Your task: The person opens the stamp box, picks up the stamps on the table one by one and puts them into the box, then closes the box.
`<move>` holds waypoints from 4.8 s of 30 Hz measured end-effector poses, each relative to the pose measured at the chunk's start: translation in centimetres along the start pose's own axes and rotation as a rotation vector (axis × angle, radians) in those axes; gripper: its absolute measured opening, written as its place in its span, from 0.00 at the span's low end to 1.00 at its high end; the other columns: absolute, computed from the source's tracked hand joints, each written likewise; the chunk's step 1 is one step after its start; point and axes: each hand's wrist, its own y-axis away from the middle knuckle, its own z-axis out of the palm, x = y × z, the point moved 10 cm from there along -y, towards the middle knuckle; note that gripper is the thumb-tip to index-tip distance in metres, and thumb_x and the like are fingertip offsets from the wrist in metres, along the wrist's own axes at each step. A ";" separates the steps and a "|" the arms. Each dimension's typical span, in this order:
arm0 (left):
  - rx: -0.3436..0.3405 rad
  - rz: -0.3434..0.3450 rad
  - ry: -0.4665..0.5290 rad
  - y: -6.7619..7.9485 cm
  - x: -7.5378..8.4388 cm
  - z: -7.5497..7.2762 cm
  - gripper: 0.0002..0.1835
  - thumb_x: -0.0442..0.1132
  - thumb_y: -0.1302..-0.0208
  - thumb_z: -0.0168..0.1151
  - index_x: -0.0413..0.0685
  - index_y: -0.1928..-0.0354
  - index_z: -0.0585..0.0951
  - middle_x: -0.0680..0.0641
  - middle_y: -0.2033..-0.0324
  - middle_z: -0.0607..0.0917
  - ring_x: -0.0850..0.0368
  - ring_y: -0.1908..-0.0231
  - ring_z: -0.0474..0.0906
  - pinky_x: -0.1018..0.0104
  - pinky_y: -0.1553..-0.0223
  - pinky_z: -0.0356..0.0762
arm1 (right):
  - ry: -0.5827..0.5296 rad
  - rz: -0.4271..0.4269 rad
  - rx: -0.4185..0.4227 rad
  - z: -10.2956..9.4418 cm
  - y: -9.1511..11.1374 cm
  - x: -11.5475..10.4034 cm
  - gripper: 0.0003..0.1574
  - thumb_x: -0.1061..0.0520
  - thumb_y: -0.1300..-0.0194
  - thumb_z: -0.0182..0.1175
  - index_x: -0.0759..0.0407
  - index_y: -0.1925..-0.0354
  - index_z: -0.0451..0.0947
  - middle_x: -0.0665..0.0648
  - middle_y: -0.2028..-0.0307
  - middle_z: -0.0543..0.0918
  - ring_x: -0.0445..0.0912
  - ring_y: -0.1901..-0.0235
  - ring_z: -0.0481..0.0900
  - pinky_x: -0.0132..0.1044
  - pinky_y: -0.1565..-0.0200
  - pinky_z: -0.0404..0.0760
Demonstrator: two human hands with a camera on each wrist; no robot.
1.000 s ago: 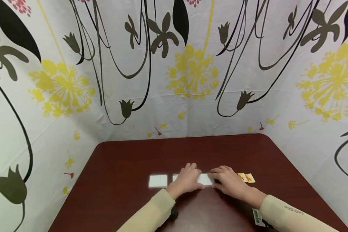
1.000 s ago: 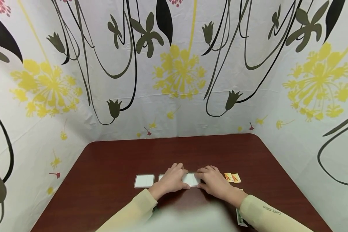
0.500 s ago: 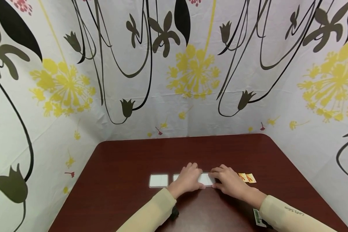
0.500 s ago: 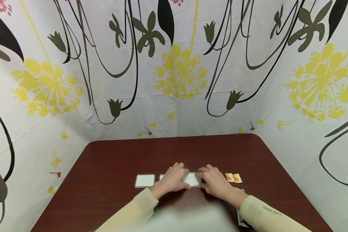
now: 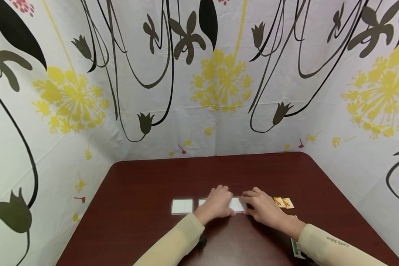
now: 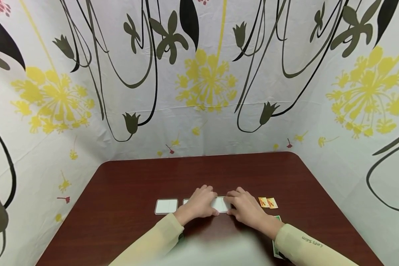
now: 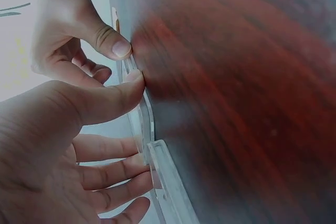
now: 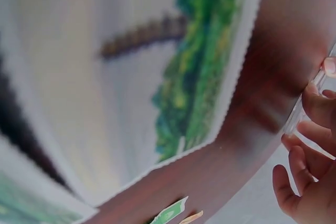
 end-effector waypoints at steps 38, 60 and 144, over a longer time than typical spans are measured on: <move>-0.014 0.016 -0.044 0.2 0.3 0.3 0.30 0.65 0.43 0.70 0.52 0.48 0.83 0.49 0.54 0.78 0.53 0.54 0.75 0.58 0.53 0.77 | -0.016 -0.012 -0.021 -0.1 -0.3 -0.1 0.27 0.55 0.50 0.80 0.56 0.50 0.87 0.54 0.53 0.85 0.45 0.61 0.75 0.39 0.65 0.80; 0.017 0.029 0.085 0.3 -0.4 -0.7 0.28 0.62 0.44 0.73 0.49 0.52 0.85 0.51 0.62 0.79 0.55 0.61 0.76 0.63 0.60 0.78 | -0.008 -0.001 -0.061 -0.4 -0.4 0.3 0.29 0.49 0.45 0.77 0.56 0.46 0.85 0.53 0.50 0.83 0.47 0.56 0.76 0.44 0.60 0.80; 0.239 -0.122 0.442 -3.7 -8.5 -2.8 0.28 0.52 0.44 0.77 0.51 0.42 0.85 0.53 0.48 0.87 0.55 0.49 0.82 0.60 0.50 0.80 | -0.198 0.257 -0.058 -0.1 -6.6 8.7 0.25 0.51 0.42 0.76 0.50 0.46 0.86 0.50 0.45 0.83 0.50 0.47 0.74 0.52 0.47 0.75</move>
